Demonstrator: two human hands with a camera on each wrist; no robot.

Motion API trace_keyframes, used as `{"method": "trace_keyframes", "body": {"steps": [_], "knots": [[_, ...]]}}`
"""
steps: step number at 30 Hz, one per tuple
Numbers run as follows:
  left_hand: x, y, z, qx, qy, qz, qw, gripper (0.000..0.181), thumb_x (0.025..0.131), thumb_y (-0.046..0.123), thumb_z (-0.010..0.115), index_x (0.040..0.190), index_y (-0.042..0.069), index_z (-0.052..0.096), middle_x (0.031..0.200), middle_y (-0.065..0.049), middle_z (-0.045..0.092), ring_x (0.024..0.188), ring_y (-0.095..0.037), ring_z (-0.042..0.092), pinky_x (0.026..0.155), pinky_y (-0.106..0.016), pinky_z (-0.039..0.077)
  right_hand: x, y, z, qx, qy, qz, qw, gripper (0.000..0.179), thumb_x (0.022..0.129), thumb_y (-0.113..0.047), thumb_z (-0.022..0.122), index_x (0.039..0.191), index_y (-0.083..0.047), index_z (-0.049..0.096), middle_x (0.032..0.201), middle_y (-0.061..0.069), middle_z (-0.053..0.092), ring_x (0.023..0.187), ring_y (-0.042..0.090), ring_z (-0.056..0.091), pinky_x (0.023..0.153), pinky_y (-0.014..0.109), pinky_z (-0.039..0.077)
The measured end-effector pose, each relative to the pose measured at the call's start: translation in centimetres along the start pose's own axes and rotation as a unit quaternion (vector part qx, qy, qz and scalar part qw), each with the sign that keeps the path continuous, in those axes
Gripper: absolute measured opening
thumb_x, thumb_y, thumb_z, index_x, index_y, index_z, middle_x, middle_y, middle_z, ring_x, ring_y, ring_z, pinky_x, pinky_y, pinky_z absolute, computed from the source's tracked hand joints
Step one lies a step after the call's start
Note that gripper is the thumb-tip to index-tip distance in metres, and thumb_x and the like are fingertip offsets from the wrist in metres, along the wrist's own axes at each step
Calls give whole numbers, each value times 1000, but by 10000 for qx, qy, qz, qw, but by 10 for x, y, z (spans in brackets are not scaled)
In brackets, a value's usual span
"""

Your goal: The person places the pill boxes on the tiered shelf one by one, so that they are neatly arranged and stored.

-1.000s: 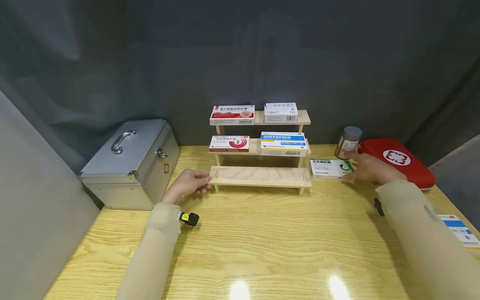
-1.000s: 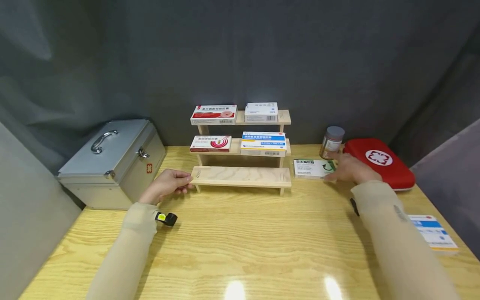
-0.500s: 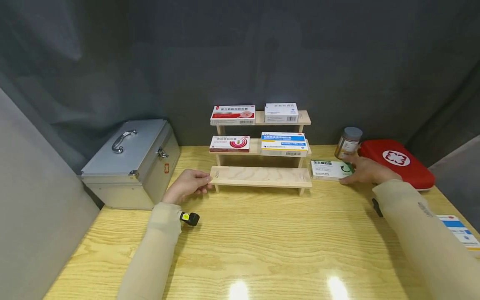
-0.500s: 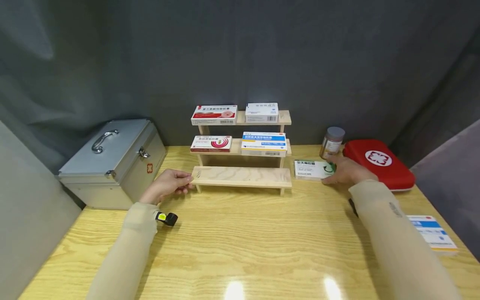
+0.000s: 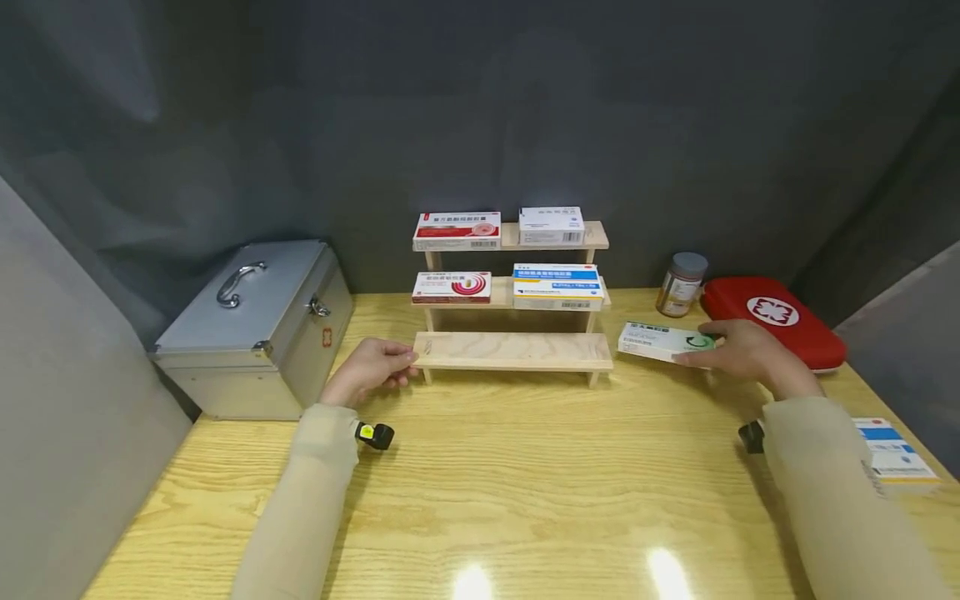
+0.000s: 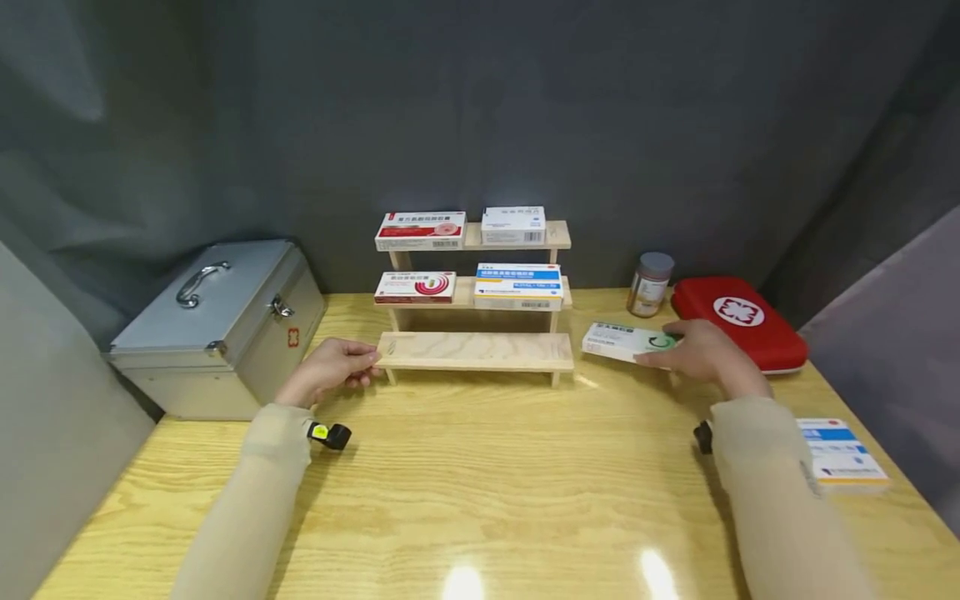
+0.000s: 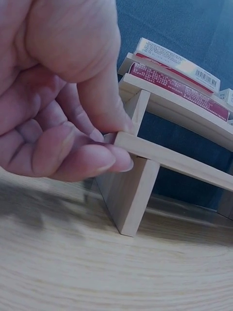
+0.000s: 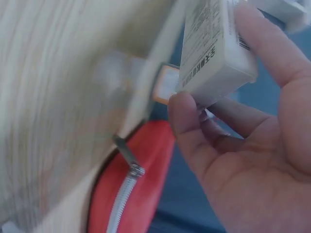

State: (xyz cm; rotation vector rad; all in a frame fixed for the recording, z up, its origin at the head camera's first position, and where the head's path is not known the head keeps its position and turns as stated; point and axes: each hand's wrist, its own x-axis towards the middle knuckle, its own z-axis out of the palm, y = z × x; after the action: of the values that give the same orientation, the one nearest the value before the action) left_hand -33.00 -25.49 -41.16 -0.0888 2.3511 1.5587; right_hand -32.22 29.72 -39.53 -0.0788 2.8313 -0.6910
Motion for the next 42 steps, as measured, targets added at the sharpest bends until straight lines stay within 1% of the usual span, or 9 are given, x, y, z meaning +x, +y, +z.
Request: {"method": "trace_keyframes", "body": {"steps": [4,6,11,14,20,24,31,38,42], "knots": [[1,-4,0,49,26,17,10000,32,101,16,59,126,-5,61,93,-13,72,68,-13,61,60,-23,48,-17,-8,-1,118,101,66,9999,111,75,-67,74,146,9,35,138,36,41,112,47,42,87,64,42],[1,-5,0,60,36,31,10000,32,101,16,59,125,-5,62,91,-12,72,68,-13,61,60,-23,47,-26,-13,-2,163,192,51,9997,109,75,-66,75,145,8,37,135,35,44,109,46,43,84,62,45],[1,-8,0,29,-22,34,10000,33,101,16,59,126,-5,61,93,-13,72,69,-12,61,62,-23,48,-45,-27,-9,147,394,-291,9987,99,74,-62,78,139,5,45,125,29,52,103,41,47,77,52,49],[0,-9,-1,-13,-39,59,10000,34,102,16,59,128,-6,60,95,-14,72,69,-12,60,61,-22,49,-52,-37,-16,90,468,-504,9976,96,74,-61,79,137,4,49,121,25,55,100,38,49,74,45,48],[-1,-6,-6,-234,-58,62,9997,35,101,13,59,129,-9,58,95,-16,71,69,-12,60,59,-22,50,-64,-60,-24,92,566,-646,9963,92,74,-61,79,136,1,51,118,21,56,99,35,49,70,40,47],[-2,-4,-5,-302,-15,39,9995,35,101,11,59,129,-9,58,97,-17,71,69,-13,61,60,-22,52,-66,-74,-23,135,565,-794,9951,90,73,-60,80,135,-1,52,119,19,56,98,32,50,68,36,47],[-2,1,-5,-219,-18,23,9998,34,101,14,60,128,-6,60,99,-17,71,69,-13,61,60,-22,51,-63,-98,-13,242,629,-901,9936,93,72,-65,78,136,-2,55,118,17,57,96,30,53,70,36,48],[0,1,-3,-67,-18,43,10000,34,101,15,60,128,-5,60,102,-19,71,70,-13,61,61,-22,51,-55,-121,10,102,866,-1281,9879,86,72,-63,80,131,-3,62,110,15,59,89,27,55,68,36,47],[0,0,-1,-25,-4,6,10000,33,101,16,60,128,-4,61,101,-18,71,70,-13,62,62,-22,52,-50,-136,29,155,995,-1418,9848,86,71,-63,81,129,-2,63,112,16,59,88,27,56,72,38,46]]}}
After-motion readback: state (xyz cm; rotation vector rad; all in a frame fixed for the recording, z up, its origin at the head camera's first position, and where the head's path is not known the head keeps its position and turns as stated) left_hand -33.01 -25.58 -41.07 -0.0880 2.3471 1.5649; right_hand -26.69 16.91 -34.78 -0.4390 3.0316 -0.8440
